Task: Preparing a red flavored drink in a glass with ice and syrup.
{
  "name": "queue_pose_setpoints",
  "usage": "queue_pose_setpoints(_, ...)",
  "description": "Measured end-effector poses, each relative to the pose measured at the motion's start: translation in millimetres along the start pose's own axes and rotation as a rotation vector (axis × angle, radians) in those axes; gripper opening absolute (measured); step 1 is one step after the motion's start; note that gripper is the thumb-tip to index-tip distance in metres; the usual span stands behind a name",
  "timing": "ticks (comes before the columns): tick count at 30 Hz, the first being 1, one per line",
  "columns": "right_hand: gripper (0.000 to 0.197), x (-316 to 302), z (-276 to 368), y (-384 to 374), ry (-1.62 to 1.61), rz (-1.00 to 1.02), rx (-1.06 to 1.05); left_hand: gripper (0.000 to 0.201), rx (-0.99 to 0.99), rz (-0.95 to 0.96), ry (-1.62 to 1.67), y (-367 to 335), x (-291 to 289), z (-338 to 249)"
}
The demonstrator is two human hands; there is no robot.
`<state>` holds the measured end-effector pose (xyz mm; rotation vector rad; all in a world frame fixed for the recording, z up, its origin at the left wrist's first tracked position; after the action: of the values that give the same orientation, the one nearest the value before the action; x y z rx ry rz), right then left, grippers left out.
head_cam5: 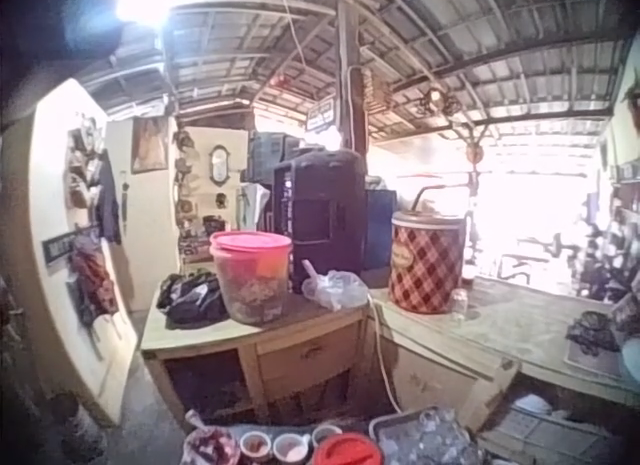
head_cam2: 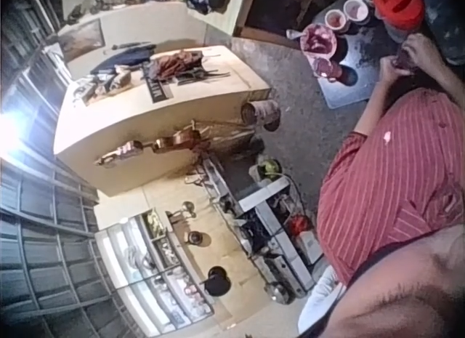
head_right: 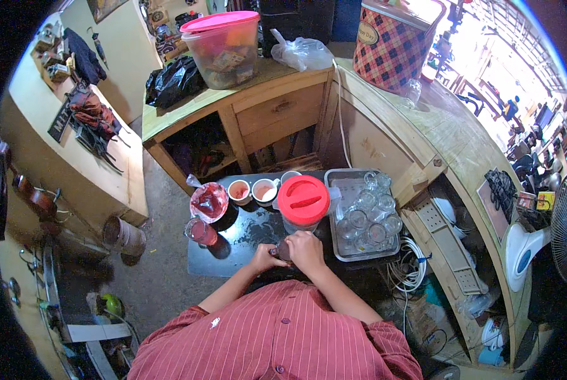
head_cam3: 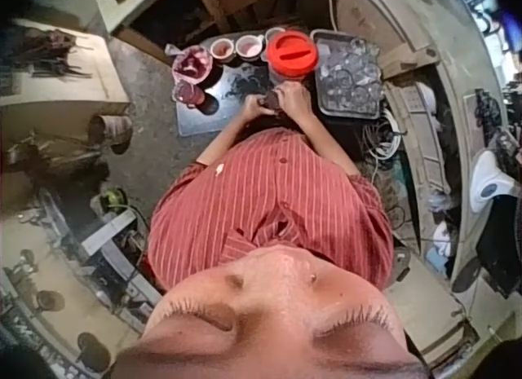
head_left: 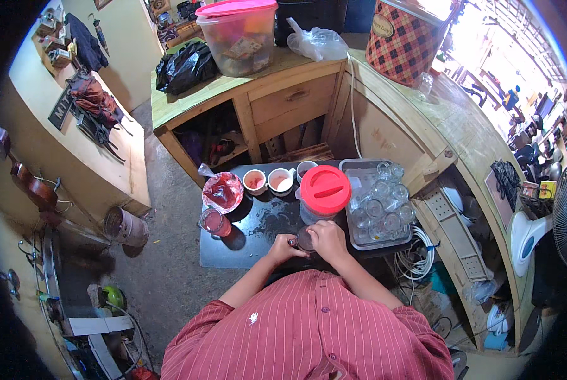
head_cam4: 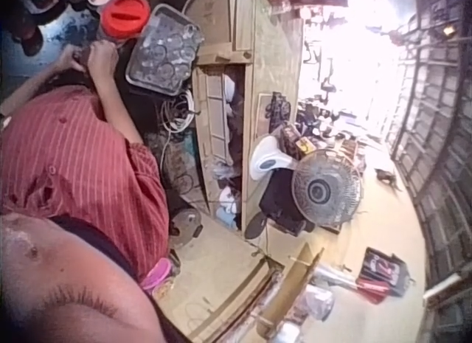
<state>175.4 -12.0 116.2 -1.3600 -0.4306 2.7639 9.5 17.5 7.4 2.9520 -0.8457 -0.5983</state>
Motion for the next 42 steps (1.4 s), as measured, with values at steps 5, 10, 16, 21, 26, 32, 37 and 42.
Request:
queue_pose_setpoints(5,0.012,-4,-1,-1,0.005,0.020,0.031,0.039,-0.011,0.023,-0.036,0,-3,-14)
queue_pose_setpoints(10,0.013,0,0,0,0.103,0.093,0.009,0.038,-0.003,0.006,-0.014,0,-2,-3)
queue_pose_setpoints(16,0.013,-1,-1,2,0.092,0.064,0.036,0.039,0.036,-0.021,0.046,1,-1,-4)
queue_pose_setpoints(21,0.013,-5,0,3,0.155,0.051,0.039,0.038,-0.006,0.001,-0.038,1,-2,-9)
queue_pose_setpoints(26,0.013,-5,-1,3,0.149,0.049,0.027,0.037,0.050,-0.027,0.094,1,2,2)
queue_pose_setpoints(32,0.013,-9,-1,1,0.165,0.042,-0.008,0.040,0.030,-0.024,0.089,0,3,0)
queue_pose_setpoints(37,0.012,-6,0,2,0.069,0.033,-0.044,0.040,0.000,-0.010,-0.026,-1,1,3)
queue_pose_setpoints(42,0.012,-6,-6,3,0.033,0.139,0.010,0.038,-0.018,0.009,0.009,1,0,-7)
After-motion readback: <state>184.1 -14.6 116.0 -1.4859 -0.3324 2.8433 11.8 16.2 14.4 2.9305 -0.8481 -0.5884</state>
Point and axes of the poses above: each hand's wrist, its own y-axis away from the middle knuckle, its own x-axis out of the palm, z = x × y, the point moved 2 cm from there along -y, towards the middle knuckle, and after that the axes turned 1 degree about -x, right-handed, at the moved point
